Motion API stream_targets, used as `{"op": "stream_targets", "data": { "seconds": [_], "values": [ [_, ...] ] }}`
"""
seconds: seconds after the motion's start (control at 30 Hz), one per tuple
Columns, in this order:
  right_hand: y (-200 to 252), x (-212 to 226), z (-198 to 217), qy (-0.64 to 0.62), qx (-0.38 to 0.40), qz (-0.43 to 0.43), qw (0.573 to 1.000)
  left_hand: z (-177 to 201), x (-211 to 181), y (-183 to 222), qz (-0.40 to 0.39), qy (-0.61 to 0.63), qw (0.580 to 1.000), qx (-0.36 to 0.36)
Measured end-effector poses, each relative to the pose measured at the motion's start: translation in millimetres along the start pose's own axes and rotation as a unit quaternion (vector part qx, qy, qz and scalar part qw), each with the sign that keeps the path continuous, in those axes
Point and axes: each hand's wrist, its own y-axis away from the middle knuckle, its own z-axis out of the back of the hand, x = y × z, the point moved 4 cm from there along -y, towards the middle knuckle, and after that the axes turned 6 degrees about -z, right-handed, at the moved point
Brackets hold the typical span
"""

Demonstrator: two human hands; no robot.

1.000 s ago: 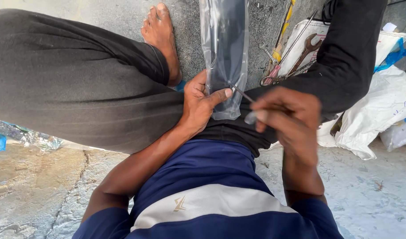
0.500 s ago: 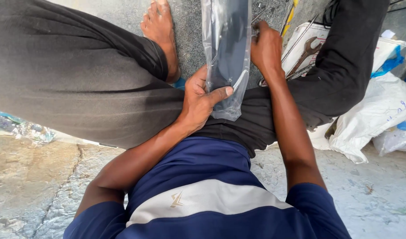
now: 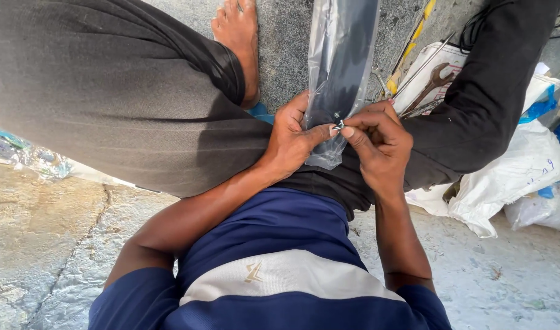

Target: Assembling components onto a bicycle mudguard using tools and fasteners.

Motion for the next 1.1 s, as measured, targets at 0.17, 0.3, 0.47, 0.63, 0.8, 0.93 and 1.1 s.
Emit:
{"op": "stream_targets", "data": {
  "seconds": [0.17,0.3,0.47,0.63,0.8,0.93,1.1],
  "values": [
    [-4.8,-0.5,1.2,0.034,-0.002,0.012,0.999,-0.8,-3.3,-0.8,-0.017,-0.013,1.0,0.012],
    [-7.6,-2.8,-2.5,0.033,-0.002,0.011,0.999,0.5,-5.3,-1.0,-0.018,-0.025,0.999,0.01],
    [-10.0,-14.5,-1.6,0.065,-0.017,-0.044,0.997,4.5,4.8,-1.1,-0.017,-0.051,0.998,0.019],
    [-13.7,-26.1,-9.5,0.025,-0.052,-0.062,0.996,6.9,11.6,-3.5,-0.014,-0.047,0.999,0.02],
    [-14.7,-42.7,-24.5,-0.184,-0.043,-0.064,0.98,4.2,2.4,-5.7,-0.024,-0.123,0.992,0.011],
    [-18.0,-52.4,-17.6,-0.31,-0.079,-0.034,0.947,11.2,1.1,-8.7,-0.022,-0.132,0.989,-0.056],
    [-18.5,-49.4,-2.0,-0.311,-0.1,-0.012,0.945,12.2,17.6,-8.7,0.05,0.017,0.997,-0.051]
  ]
}}
